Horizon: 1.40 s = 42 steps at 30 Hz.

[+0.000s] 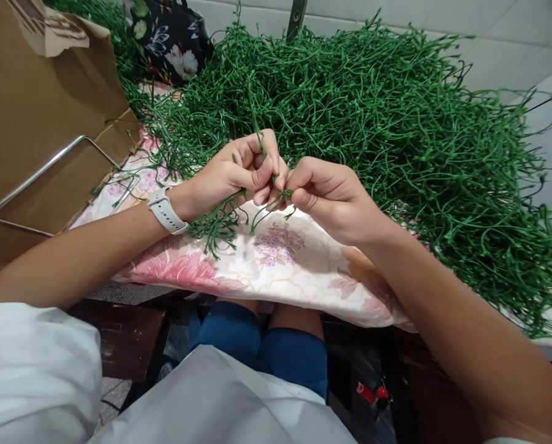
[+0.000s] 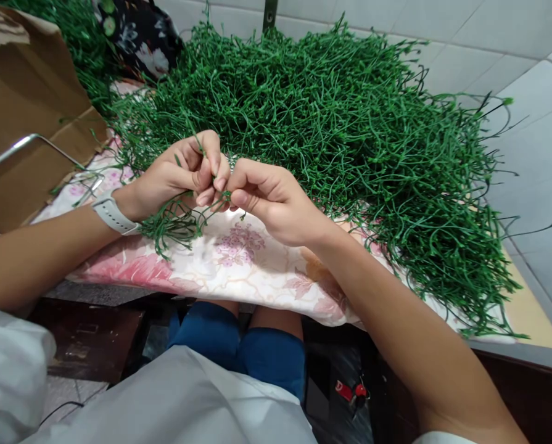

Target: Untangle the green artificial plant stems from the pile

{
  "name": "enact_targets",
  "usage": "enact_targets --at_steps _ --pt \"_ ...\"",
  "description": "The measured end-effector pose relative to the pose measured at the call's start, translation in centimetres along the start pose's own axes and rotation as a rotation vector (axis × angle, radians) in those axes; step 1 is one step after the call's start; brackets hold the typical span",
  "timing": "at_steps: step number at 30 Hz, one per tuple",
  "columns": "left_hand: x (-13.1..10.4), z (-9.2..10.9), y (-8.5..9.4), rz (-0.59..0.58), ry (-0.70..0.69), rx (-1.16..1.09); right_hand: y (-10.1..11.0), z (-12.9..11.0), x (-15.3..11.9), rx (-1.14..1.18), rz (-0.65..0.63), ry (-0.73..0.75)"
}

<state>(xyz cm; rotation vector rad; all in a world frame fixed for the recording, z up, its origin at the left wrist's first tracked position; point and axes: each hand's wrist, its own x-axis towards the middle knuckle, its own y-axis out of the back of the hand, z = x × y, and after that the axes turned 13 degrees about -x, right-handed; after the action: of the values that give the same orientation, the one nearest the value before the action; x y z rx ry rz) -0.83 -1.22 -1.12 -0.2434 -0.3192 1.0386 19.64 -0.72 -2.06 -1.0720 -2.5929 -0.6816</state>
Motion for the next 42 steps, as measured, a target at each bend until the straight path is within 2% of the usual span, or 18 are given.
enact_targets --at_steps 4,6,9,16,23,30,34,40,42 --pt "0.3 1.3 0.3 0.141 -0.068 -0.105 -0.3 -0.5 -0.4 -0.002 -0.098 0.078" --pt "0.5 2.3 0.6 0.177 -0.134 -0.176 -0.6 -0.6 -0.6 0.009 -0.082 0.051" --pt "0.7 3.0 1.0 0.166 -0.151 -0.238 -0.8 -0.5 -0.7 0.019 -0.009 -0.045" --pt "0.3 1.3 1.7 0.103 -0.069 -0.068 -0.6 0.3 -0.6 0.081 0.004 -0.133" --pt "0.3 1.5 1.1 0.152 0.029 0.076 -0.3 0.0 -0.6 0.083 0.034 -0.172" --pt "0.6 0.8 2.2 0.172 -0.101 0.110 1.1 -0.1 -0.3 0.030 0.217 -0.180" --pt "0.8 0.7 2.8 0.164 -0.102 0.149 2.7 0.5 0.0 -0.072 0.343 -0.190" --pt "0.7 0.9 1.9 0.181 -0.113 0.179 6.3 2.5 -0.1 -0.221 0.495 -0.194" --pt "0.6 0.9 1.5 0.191 -0.122 0.195 7.5 2.7 -0.1 -0.262 0.591 -0.178"
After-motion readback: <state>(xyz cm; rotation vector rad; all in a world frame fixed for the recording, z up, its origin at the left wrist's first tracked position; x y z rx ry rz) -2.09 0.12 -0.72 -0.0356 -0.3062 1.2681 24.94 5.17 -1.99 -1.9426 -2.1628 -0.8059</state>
